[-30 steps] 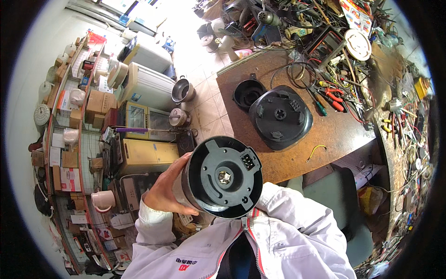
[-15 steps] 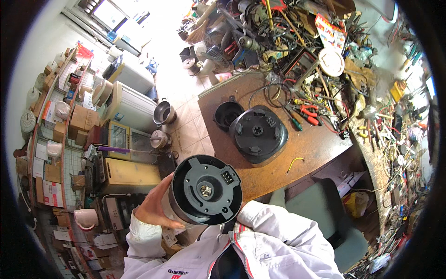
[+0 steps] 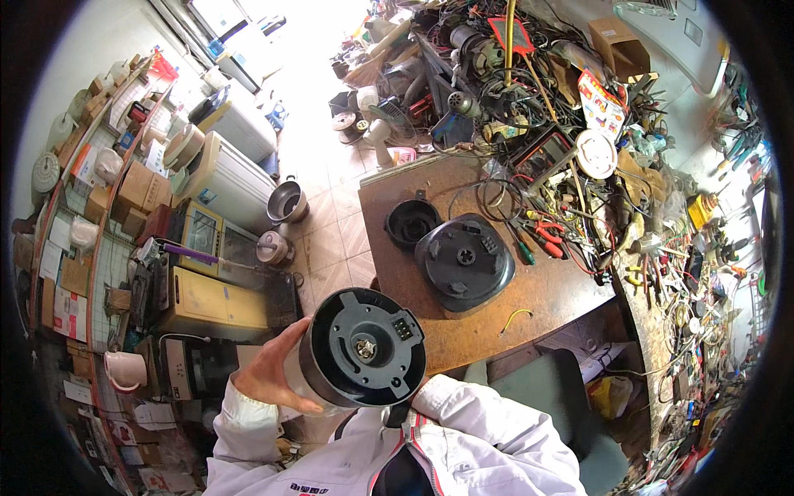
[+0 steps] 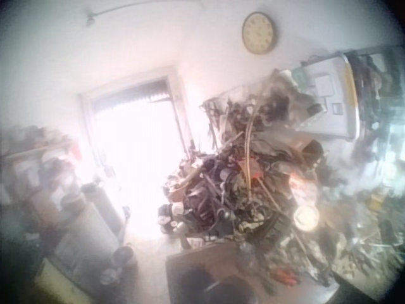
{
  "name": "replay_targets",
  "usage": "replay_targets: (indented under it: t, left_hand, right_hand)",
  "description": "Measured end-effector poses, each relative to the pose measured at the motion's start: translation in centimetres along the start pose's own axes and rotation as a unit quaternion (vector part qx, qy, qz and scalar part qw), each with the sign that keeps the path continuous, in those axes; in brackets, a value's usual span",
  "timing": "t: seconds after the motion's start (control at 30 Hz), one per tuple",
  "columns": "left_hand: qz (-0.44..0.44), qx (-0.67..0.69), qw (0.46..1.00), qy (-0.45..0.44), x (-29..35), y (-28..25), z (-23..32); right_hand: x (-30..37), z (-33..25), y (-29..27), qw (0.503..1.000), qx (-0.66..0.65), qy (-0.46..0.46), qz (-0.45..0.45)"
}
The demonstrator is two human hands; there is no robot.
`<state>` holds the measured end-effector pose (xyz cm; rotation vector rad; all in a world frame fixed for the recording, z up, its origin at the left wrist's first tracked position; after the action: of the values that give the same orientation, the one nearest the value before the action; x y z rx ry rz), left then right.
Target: The person uses a screwdriver to adjust the top of a black blender base, then presses buttons on the control panel. They attach the clear pitcher, run the blender briefly, and then disassemble it to inspect the blade assembly before reassembling it.
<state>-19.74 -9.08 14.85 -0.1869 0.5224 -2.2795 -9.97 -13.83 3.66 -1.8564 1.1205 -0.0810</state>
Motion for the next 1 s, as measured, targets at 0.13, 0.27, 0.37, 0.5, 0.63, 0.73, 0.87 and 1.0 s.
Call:
replay_targets:
  t: [0.13, 0.27, 0.37, 0.5, 0.63, 0.73, 0.87, 1.0]
  left_hand:
    - [-0.010, -0.028, 1.000, 0.011, -0.7, -0.3, 0.1]
    - [-0.011, -0.031, 0.999, -0.012, -1.1, -0.3, 0.1]
    - [-0.021, -0.037, 0.999, -0.019, -1.4, -0.5, -0.2]
    - [-0.010, -0.003, 1.000, -0.016, -1.3, -0.3, -0.9]
    - [-0.021, -0.001, 1.000, -0.021, -1.7, -0.4, -0.8]
    - [-0.015, 0.020, 1.000, -0.015, -1.8, -0.5, -1.3]
    - [-0.011, 0.027, 0.999, -0.019, -1.4, -0.5, -1.9]
    - [-0.002, 0.036, 0.999, -0.038, -1.3, -0.7, -2.0]
  right_hand:
    - [0.0, 0.8, -0.4, 1.000, 0.005, 0.009, 0.005]
    - [0.0, 0.7, -0.6, 1.000, -0.001, 0.010, 0.008]
    - [-0.2, 1.0, -0.7, 1.000, 0.000, 0.014, 0.017]
    - [-0.5, 1.2, -0.6, 1.000, -0.004, 0.011, 0.020]
    - [-0.4, 1.6, -0.8, 0.999, -0.005, 0.016, 0.030]
    - [-0.3, 1.9, -0.8, 0.999, -0.003, 0.018, 0.036]
    - [0.0, 2.1, -0.2, 0.999, 0.007, 0.017, 0.043]
    - [0.8, 3.2, 1.2, 0.990, 0.031, 0.046, 0.129]
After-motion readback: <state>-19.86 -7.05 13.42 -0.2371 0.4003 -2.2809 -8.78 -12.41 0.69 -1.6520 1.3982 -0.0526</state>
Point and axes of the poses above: each hand's wrist, its own x-axis away from the middle knuckle, its own y-axis out of the palm, z = x × y, the point moved 9 cm from there along -x, towards the middle knuckle, and after that the axes turned 11 degrees about y, right-handed, at the moved point
